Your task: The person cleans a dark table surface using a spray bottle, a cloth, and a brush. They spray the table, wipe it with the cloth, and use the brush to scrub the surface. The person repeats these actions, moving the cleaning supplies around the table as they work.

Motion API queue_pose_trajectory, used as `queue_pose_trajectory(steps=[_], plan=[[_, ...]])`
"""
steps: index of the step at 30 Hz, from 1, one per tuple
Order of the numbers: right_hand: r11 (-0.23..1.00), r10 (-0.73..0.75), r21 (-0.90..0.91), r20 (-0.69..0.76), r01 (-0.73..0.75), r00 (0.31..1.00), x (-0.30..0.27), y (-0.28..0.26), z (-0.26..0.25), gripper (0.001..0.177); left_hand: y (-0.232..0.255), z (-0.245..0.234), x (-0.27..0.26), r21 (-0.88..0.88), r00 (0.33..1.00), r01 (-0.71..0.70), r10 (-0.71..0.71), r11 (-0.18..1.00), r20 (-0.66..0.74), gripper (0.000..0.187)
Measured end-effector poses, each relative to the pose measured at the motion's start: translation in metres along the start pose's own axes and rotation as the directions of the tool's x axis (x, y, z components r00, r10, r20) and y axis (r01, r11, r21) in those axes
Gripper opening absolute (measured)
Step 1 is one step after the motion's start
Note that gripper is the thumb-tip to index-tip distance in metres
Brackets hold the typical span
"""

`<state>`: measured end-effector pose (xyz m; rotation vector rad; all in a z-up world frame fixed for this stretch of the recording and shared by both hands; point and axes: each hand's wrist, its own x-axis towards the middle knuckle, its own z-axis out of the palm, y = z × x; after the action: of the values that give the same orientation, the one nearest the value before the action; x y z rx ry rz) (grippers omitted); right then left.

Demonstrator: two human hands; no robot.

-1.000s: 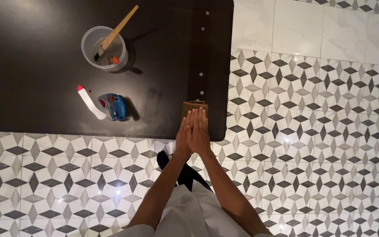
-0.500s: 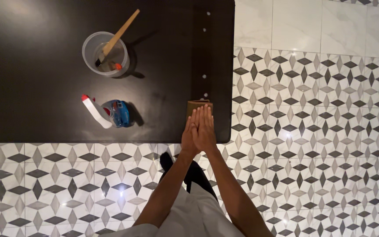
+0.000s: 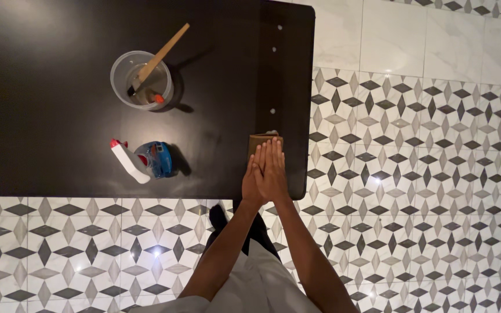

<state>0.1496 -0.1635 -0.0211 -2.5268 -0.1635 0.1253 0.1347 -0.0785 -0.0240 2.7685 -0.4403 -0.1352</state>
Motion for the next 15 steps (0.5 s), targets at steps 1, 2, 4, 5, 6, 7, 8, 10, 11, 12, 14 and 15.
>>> queue_pose_trajectory(steps=[1,2,4,5,6,7,8,10,11,12,14,15], plan=[[1.000,-0.013,-0.004,-0.009,0.013,1.000,0.003,0.001,0.001,0.074,-0.001,0.000,0.002,0.029,1.000,-0.004,0.005,1.000,-0.027,0.086],[1.000,-0.027,-0.008,-0.021,0.027,0.999,0.009,0.003,0.001,0.074,-0.002,-0.001,0.007,0.059,0.998,-0.008,0.012,0.998,-0.058,0.085],[1.000,-0.022,-0.010,-0.024,0.022,0.999,0.019,0.005,0.000,0.073,-0.005,-0.003,0.018,0.085,0.999,-0.011,0.014,0.996,-0.041,0.085],[1.000,-0.018,-0.011,-0.023,0.018,1.000,0.023,0.006,-0.001,0.073,-0.007,-0.005,0.024,0.081,1.000,-0.010,0.010,0.997,0.005,0.086],[1.000,-0.011,-0.010,-0.017,0.011,1.000,0.028,0.006,-0.002,0.073,-0.008,-0.006,0.029,0.076,0.998,-0.010,0.006,0.997,0.055,0.087],[1.000,-0.004,-0.009,-0.012,0.004,1.000,0.034,0.007,-0.003,0.073,-0.009,-0.007,0.035,0.056,0.999,-0.011,0.008,0.998,0.051,0.087],[1.000,0.004,-0.006,-0.004,-0.004,1.000,0.038,0.006,-0.004,0.073,-0.010,-0.008,0.040,0.037,0.999,-0.011,0.009,0.999,0.049,0.087],[1.000,0.011,0.001,0.002,-0.011,1.000,0.046,0.005,-0.008,0.074,-0.011,-0.009,0.048,0.026,1.000,-0.004,0.004,1.000,0.031,0.087],[1.000,0.014,0.005,0.003,-0.014,1.000,0.051,0.005,-0.010,0.074,-0.011,-0.010,0.052,0.035,1.000,0.002,-0.002,0.999,0.014,0.087],[1.000,0.013,0.013,0.001,-0.013,1.000,0.055,0.005,-0.012,0.074,-0.012,-0.011,0.055,0.043,1.000,0.008,-0.008,0.999,-0.001,0.087],[1.000,0.010,0.029,-0.006,-0.009,1.000,0.064,0.005,-0.015,0.073,-0.013,-0.012,0.064,0.064,1.000,0.007,-0.008,0.998,0.019,0.086],[1.000,0.008,0.023,-0.008,-0.008,1.000,0.068,0.005,-0.015,0.073,-0.014,-0.012,0.068,0.075,1.000,0.006,-0.008,0.997,0.028,0.086]])
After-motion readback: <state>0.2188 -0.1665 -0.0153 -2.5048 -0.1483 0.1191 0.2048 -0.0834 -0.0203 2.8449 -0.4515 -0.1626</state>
